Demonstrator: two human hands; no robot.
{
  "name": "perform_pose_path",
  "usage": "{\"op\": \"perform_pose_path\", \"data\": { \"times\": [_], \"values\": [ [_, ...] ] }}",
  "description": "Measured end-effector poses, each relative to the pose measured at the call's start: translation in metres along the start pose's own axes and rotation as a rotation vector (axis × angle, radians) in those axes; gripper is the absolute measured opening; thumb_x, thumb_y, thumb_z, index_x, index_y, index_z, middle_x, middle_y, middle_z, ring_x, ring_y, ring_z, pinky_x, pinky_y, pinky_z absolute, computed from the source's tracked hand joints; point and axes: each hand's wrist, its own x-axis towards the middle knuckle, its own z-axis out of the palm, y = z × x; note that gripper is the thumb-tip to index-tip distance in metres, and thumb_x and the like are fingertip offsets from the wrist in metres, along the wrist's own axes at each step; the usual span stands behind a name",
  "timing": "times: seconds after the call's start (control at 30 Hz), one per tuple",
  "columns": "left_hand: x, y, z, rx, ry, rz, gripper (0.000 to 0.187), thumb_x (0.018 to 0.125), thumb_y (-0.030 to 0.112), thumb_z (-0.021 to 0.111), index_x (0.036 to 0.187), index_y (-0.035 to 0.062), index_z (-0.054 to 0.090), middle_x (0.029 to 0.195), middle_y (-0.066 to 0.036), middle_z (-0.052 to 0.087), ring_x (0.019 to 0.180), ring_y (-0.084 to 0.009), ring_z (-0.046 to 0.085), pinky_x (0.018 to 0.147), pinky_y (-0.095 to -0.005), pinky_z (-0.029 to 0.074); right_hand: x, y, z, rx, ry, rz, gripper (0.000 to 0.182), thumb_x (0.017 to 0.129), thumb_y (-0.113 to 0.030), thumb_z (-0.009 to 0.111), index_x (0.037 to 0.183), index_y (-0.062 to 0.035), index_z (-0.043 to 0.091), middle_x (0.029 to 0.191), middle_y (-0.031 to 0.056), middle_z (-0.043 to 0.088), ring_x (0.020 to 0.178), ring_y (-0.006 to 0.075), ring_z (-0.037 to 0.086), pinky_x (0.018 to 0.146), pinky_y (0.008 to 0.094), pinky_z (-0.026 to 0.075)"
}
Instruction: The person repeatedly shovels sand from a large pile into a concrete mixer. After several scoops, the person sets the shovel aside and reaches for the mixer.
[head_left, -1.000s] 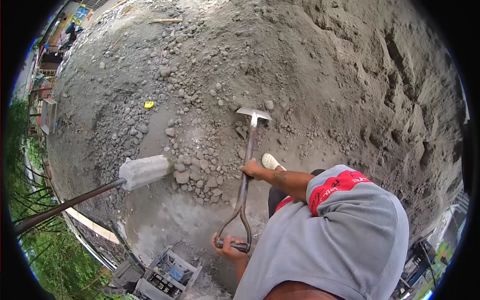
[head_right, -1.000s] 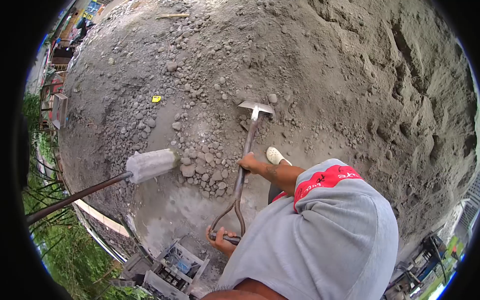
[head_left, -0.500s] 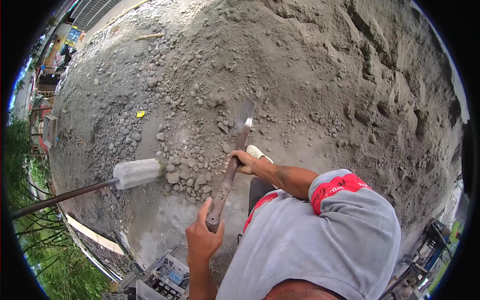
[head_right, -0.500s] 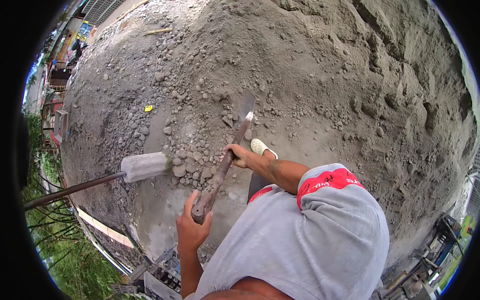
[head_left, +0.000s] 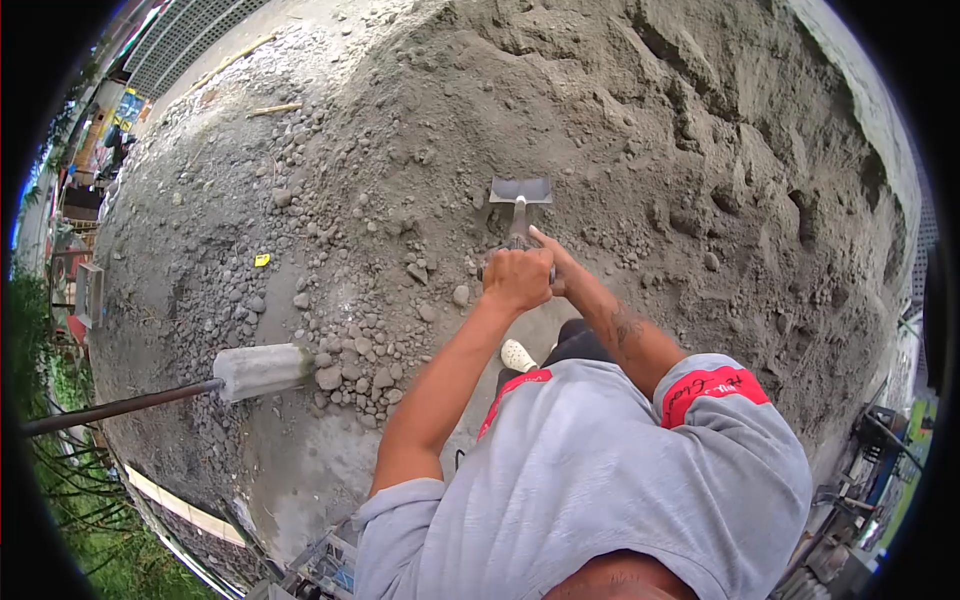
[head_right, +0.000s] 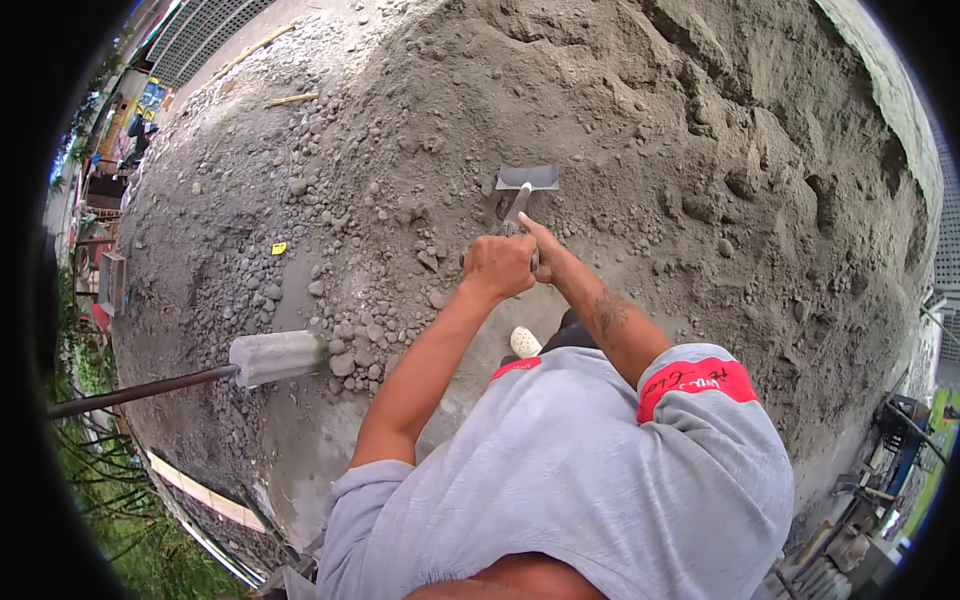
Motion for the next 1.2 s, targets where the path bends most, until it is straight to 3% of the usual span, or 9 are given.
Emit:
{"op": "perform_pose_path", "data": {
  "times": [0.43, 0.53, 0.6, 0.8, 0.9, 0.97, 1.07, 1.17, 1.2],
  "values": [
    [0.02, -0.05, 0.001, -0.001, -0.074, 0.031, 0.009, 0.056, 0.014, 0.057, 0.063, 0.0071, 0.058, 0.059, -0.013, 0.06, 0.053, -0.0264, 0.061, 0.051, -0.0366, 0.048, 0.021, -0.016, 0.029, 0.093, 0.126, 0.148, 0.017, 0.084, -0.014, 0.042, 0.076, -0.0029, 0.053, 0.072, 0.0094, 0.058, 0.065, 0.0222, 0.06, 0.061, 0.0366, 0.051],
    [0.042, -0.115, 0.085, 0.089, -0.007, 0.034, 0.01, 0.057, 0.016, 0.057, 0.062, 0.0089, 0.061, 0.06, -0.012, 0.061, 0.053, -0.0263, 0.061, 0.051, -0.0373, 0.048, 0.194, -0.043, -0.051, -0.19, 0.019, 0.125, 0.015, 0.079, -0.015, 0.048, 0.072, -0.0034, 0.055, 0.069, 0.01, 0.058, 0.061, 0.0237, 0.06, 0.05, 0.0414, 0.049],
    [0.034, -0.144, 0.099, 0.127, -0.163, 0.025, 0.013, 0.058, 0.018, 0.058, 0.066, 0.0097, 0.064, 0.061, -0.012, 0.061, 0.052, -0.0265, 0.061, 0.048, -0.0381, 0.048, 0.223, -0.014, -0.052, -0.221, 0.327, 0.004, 0.012, 0.077, -0.014, 0.051, 0.074, -0.0044, 0.056, 0.064, 0.008, 0.056, 0.058, 0.0242, 0.059, 0.047, 0.0433, 0.047],
    [0.005, -0.098, 0.108, 0.126, -0.177, -0.202, 0.025, 0.06, 0.022, 0.062, 0.081, 0.0107, 0.065, 0.089, -0.009, 0.059, 0.096, -0.0254, 0.052, 0.091, -0.0484, 0.03, 0.105, -0.04, -0.084, -0.503, 0.281, -0.013, 0.052, 0.088, -0.043, 0.043, 0.113, 0.0026, 0.046, 0.106, 0.0193, 0.054, 0.088, 0.029, 0.059, 0.075, 0.04, 0.05],
    [-0.007, -0.106, 0.093, -0.009, 0.445, -0.415, 0.042, 0.061, 0.021, 0.066, 0.098, 0.0044, 0.056, 0.092, -0.012, 0.055, 0.095, -0.0247, 0.051, 0.084, -0.0486, 0.036, 0.041, -0.057, -0.092, -0.489, 0.333, -0.165, 0.061, 0.087, -0.045, 0.042, 0.124, 0.0026, 0.035, 0.117, 0.0195, 0.048, 0.101, 0.0311, 0.052, 0.086, 0.0394, 0.045],
    [-0.004, -0.126, 0.13, -1.211, 0.725, -1.493, 0.066, 0.06, 0.019, 0.071, 0.117, 0.0036, 0.043, 0.114, -0.014, 0.042, 0.102, -0.0236, 0.046, 0.083, -0.0457, 0.038, 0.016, -0.067, -0.124, -0.424, 0.404, -0.168, 0.061, 0.088, -0.045, 0.041, 0.126, 0.0022, 0.033, 0.119, 0.0202, 0.045, 0.105, 0.0316, 0.05, 0.087, 0.0395, 0.044],
    [0.033, -0.111, 0.159, -1.789, 0.918, -1.614, 0.059, 0.062, 0.015, 0.067, 0.11, -0.0064, 0.041, 0.092, -0.016, 0.053, 0.079, -0.0257, 0.057, 0.068, -0.0421, 0.047, -0.001, -0.077, -0.179, -0.327, 0.546, -0.156, 0.061, 0.089, -0.044, 0.04, 0.126, 0.0026, 0.033, 0.121, 0.0207, 0.043, 0.106, 0.0317, 0.048, 0.088, 0.0396, 0.043],
    [0.047, -0.121, 0.189, -0.988, 1.013, -2.104, 0.035, 0.067, 0.004, 0.06, 0.096, -0.004, 0.044, 0.083, -0.019, 0.056, 0.063, -0.024, 0.058, 0.047, -0.032, 0.045, -0.001, -0.081, -0.201, -0.31, 0.641, -0.13, 0.06, 0.089, -0.043, 0.039, 0.126, 0.0032, 0.032, 0.121, 0.0206, 0.043, 0.107, 0.0316, 0.048, 0.088, 0.0394, 0.043],
    [0.043, -0.106, 0.15, -1.227, 1.138, -2.149, 0.028, 0.067, 0.003, 0.058, 0.091, -0.0044, 0.046, 0.082, -0.021, 0.055, 0.057, -0.0238, 0.056, 0.042, -0.0335, 0.043, 0.001, -0.098, -0.203, -0.36, 0.652, -0.115, 0.059, 0.089, -0.042, 0.039, 0.126, 0.0035, 0.032, 0.12, 0.0206, 0.044, 0.106, 0.0316, 0.048, 0.088, 0.0393, 0.043]
  ]
}}
